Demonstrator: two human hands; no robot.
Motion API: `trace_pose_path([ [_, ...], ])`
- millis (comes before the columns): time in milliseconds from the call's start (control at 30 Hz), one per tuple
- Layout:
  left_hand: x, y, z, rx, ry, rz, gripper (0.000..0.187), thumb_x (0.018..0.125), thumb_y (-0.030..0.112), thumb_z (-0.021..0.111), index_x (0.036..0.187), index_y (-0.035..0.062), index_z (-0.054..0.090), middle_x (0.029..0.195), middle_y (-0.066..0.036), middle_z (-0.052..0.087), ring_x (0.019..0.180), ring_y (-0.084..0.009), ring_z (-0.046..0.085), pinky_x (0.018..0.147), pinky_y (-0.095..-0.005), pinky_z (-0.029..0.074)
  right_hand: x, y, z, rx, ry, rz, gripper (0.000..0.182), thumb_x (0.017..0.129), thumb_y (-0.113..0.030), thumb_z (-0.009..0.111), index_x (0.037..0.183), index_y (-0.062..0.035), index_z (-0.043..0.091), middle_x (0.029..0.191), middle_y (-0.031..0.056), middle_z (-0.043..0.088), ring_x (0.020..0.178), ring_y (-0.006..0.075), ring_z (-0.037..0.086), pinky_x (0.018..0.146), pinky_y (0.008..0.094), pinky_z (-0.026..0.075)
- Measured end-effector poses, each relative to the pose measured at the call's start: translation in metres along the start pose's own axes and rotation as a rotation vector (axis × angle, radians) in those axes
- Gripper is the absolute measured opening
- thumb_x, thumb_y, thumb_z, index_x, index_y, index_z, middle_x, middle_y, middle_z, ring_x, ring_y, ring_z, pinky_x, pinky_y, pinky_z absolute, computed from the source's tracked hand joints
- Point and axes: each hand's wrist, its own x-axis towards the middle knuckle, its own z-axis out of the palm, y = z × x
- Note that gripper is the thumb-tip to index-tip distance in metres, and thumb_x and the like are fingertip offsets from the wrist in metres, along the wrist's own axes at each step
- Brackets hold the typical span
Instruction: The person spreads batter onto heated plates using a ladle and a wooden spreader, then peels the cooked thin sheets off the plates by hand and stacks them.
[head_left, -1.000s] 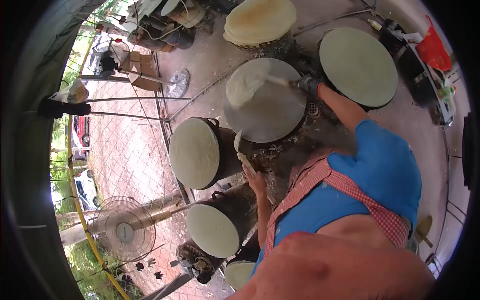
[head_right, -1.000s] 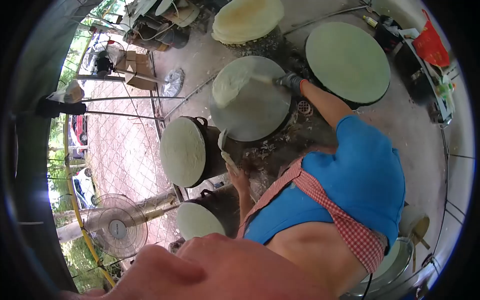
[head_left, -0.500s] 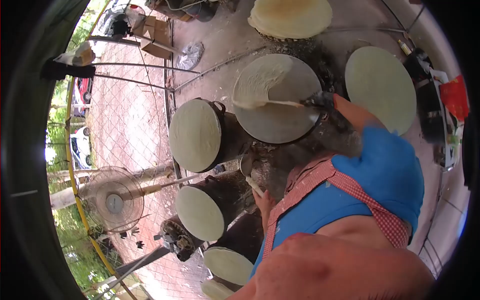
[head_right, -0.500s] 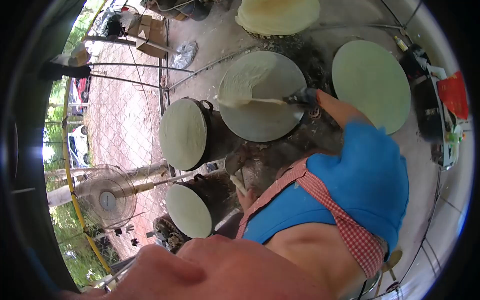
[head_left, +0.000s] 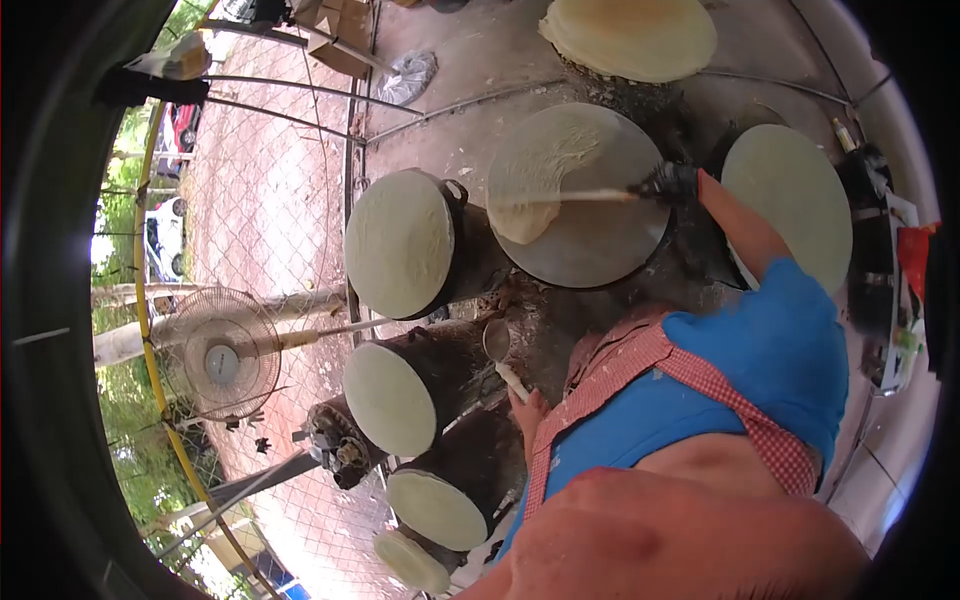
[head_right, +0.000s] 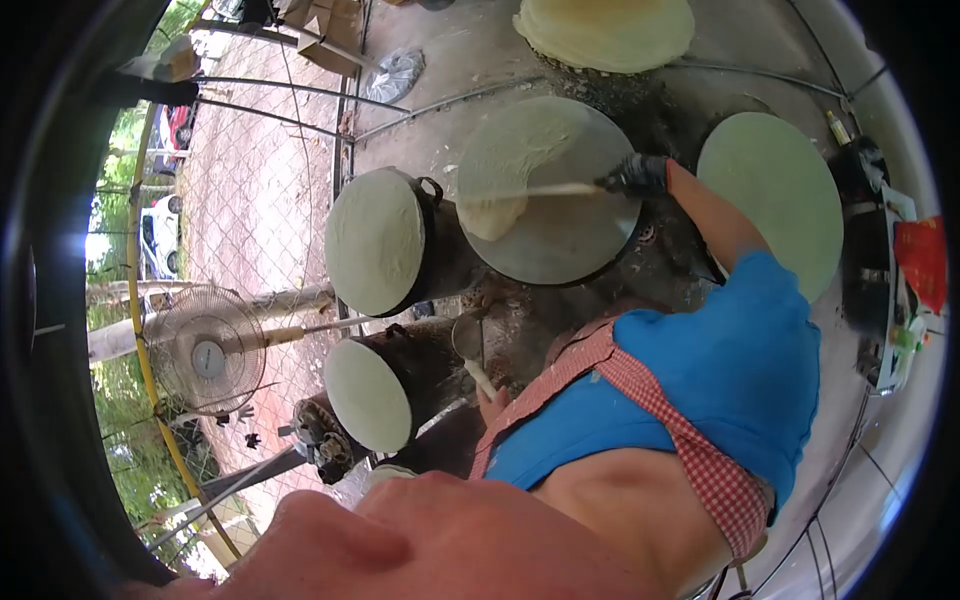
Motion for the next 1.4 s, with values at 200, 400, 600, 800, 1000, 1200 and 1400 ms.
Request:
trace_pose_path([
  [200, -0.007, -0.018, -0.015, -0.021, -0.025, -0.017, 0.059, 0.076, -0.001, 0.049, 0.127, 0.0128, 0.022, 0.057, -0.001, 0.039, 0.042, -0.0088, 0.036, 0.036, -0.0222, 0.029, 0.052, -0.034, 0.000, 0.021, -0.142, 0.313, 0.025, 0.081, -0.024, 0.044, 0.095, -0.0098, 0.058, 0.094, 0.0067, 0.059, 0.079, 0.0196, 0.056, 0.069, 0.0320, 0.047],
  [400, -0.008, -0.052, -0.019, -0.079, -0.046, 0.030, 0.057, 0.077, 0.001, 0.051, 0.125, 0.0127, 0.024, 0.057, -0.001, 0.039, 0.041, -0.0092, 0.036, 0.035, -0.0227, 0.030, 0.005, -0.031, -0.026, 0.040, -0.221, 0.346, 0.025, 0.081, -0.025, 0.045, 0.096, -0.0097, 0.058, 0.096, 0.0072, 0.059, 0.080, 0.0209, 0.056, 0.070, 0.0324, 0.046],
  [600, -0.033, -0.048, -0.023, -0.092, 0.086, -0.076, 0.057, 0.077, 0.000, 0.050, 0.126, 0.0131, 0.023, 0.056, -0.001, 0.037, 0.040, -0.0091, 0.033, 0.035, -0.0232, 0.028, 0.077, -0.063, -0.012, -0.013, -0.241, 0.359, 0.026, 0.080, -0.026, 0.045, 0.096, -0.0096, 0.058, 0.097, 0.0078, 0.058, 0.082, 0.0222, 0.056, 0.071, 0.0329, 0.046],
  [800, -0.044, -0.055, -0.015, -0.164, 0.086, -0.133, 0.060, 0.077, 0.001, 0.048, 0.128, 0.0141, 0.020, 0.054, -0.001, 0.035, 0.038, -0.0094, 0.032, 0.035, -0.0242, 0.027, -0.014, -0.037, -0.059, -0.087, -0.311, 0.457, 0.026, 0.080, -0.027, 0.046, 0.096, -0.0095, 0.058, 0.098, 0.0084, 0.058, 0.083, 0.0235, 0.056, 0.071, 0.0333, 0.046],
  [1000, -0.056, -0.061, -0.027, -0.312, 0.068, -0.207, 0.061, 0.078, 0.002, 0.047, 0.127, 0.0185, 0.016, 0.052, -0.001, 0.032, 0.037, -0.0092, 0.031, 0.033, -0.0237, 0.026, 0.068, -0.079, -0.014, 0.012, -0.210, 0.459, 0.027, 0.080, -0.028, 0.047, 0.097, -0.0094, 0.057, 0.099, 0.0089, 0.058, 0.084, 0.0248, 0.056, 0.072, 0.0338, 0.046],
  [1200, -0.061, -0.056, -0.063, -0.222, -0.003, -0.204, 0.060, 0.079, 0.001, 0.044, 0.128, 0.0200, 0.014, 0.053, -0.001, 0.031, 0.037, -0.0095, 0.030, 0.033, -0.0236, 0.025, -0.070, -0.050, -0.048, -0.249, -0.192, 0.550, 0.029, 0.079, -0.028, 0.048, 0.100, -0.0098, 0.056, 0.100, 0.0089, 0.058, 0.086, 0.0260, 0.055, 0.073, 0.0343, 0.045],
  [1400, -0.005, -0.089, -0.116, -0.290, -0.220, -0.199, 0.056, 0.079, 0.000, 0.043, 0.125, 0.0196, 0.019, 0.054, 0.000, 0.032, 0.036, -0.0084, 0.030, 0.030, -0.0223, 0.024, -0.308, -0.039, 0.046, -0.358, 0.231, 0.660, 0.031, 0.079, -0.029, 0.049, 0.102, -0.0102, 0.056, 0.101, 0.0089, 0.057, 0.087, 0.0271, 0.055, 0.073, 0.0347, 0.044],
])
